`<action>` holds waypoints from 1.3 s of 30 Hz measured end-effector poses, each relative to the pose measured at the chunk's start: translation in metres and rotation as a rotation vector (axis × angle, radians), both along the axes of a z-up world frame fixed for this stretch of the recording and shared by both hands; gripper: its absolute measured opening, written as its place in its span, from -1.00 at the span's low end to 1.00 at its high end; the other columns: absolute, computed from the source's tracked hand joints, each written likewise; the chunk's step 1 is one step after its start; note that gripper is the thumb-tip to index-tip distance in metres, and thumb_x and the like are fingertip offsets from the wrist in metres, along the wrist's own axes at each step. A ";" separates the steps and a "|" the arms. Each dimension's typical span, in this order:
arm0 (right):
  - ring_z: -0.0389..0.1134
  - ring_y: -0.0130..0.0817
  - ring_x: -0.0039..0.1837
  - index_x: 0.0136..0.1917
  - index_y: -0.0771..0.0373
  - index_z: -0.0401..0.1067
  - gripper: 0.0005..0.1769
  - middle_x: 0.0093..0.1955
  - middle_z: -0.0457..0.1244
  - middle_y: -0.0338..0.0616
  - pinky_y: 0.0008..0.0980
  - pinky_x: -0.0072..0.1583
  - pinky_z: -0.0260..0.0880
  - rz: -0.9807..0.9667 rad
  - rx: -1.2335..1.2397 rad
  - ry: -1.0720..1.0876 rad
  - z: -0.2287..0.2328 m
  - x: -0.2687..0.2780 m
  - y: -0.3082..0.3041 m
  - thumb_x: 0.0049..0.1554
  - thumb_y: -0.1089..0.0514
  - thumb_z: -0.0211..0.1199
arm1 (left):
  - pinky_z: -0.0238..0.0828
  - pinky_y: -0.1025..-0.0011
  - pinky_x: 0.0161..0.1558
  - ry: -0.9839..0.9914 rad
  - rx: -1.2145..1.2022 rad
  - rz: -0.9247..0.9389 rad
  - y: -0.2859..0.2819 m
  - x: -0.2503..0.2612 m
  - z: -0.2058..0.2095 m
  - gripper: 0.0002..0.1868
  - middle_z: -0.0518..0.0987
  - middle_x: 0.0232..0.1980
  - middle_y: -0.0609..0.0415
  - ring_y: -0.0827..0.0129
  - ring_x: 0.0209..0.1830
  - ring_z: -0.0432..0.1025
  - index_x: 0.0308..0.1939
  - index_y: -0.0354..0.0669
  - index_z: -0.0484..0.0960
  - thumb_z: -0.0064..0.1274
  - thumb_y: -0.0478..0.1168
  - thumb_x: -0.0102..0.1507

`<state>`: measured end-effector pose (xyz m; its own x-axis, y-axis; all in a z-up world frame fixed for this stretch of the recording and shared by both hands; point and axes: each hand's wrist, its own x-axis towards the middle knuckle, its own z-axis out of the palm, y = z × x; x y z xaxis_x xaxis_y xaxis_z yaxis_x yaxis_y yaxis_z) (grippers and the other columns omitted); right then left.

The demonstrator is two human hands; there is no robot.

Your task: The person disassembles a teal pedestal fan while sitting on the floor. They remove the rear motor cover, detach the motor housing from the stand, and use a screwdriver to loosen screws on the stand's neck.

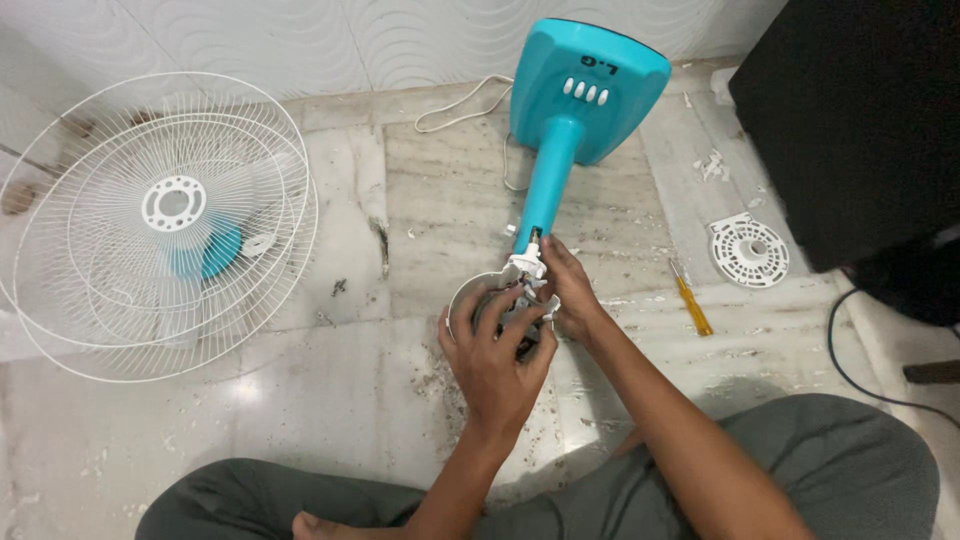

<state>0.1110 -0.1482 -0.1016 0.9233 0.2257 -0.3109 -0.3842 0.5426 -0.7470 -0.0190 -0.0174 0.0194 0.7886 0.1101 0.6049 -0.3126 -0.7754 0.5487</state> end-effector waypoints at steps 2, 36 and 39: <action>0.45 -0.34 -0.03 0.26 0.24 0.30 -0.49 0.02 0.37 -0.06 -0.26 -0.02 0.53 0.015 0.037 0.022 0.005 0.000 0.005 0.27 -0.18 0.08 | 0.03 -0.18 0.40 -0.027 0.001 0.000 0.001 0.004 -0.005 -0.77 0.60 0.07 0.20 0.12 0.28 0.36 -0.12 -0.01 0.70 0.29 -0.18 0.14; 0.26 -0.15 0.40 0.33 0.06 0.24 -0.57 0.30 0.21 -0.12 0.11 0.48 0.25 -0.048 0.289 0.020 0.013 -0.029 0.014 0.26 -0.04 0.22 | 0.36 0.17 0.26 -0.148 -0.192 0.130 0.070 0.034 -0.016 -0.80 0.57 0.11 -0.04 0.10 0.22 0.39 0.07 -0.30 0.67 0.10 -0.35 0.37; 0.23 -0.15 0.45 0.40 0.06 0.17 -0.44 0.37 0.20 -0.11 0.09 0.48 0.23 -0.024 0.137 0.056 0.019 -0.033 0.016 0.21 -0.09 0.20 | 0.41 0.23 0.20 -0.131 -0.241 0.158 0.080 0.038 -0.014 -0.83 0.58 0.11 -0.02 0.13 0.21 0.40 0.05 -0.28 0.68 0.08 -0.34 0.40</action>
<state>0.0785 -0.1318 -0.0830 0.9111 0.2478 -0.3294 -0.4086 0.6475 -0.6432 0.0186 0.0622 0.0054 0.6678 0.3774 0.6415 -0.2786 -0.6725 0.6857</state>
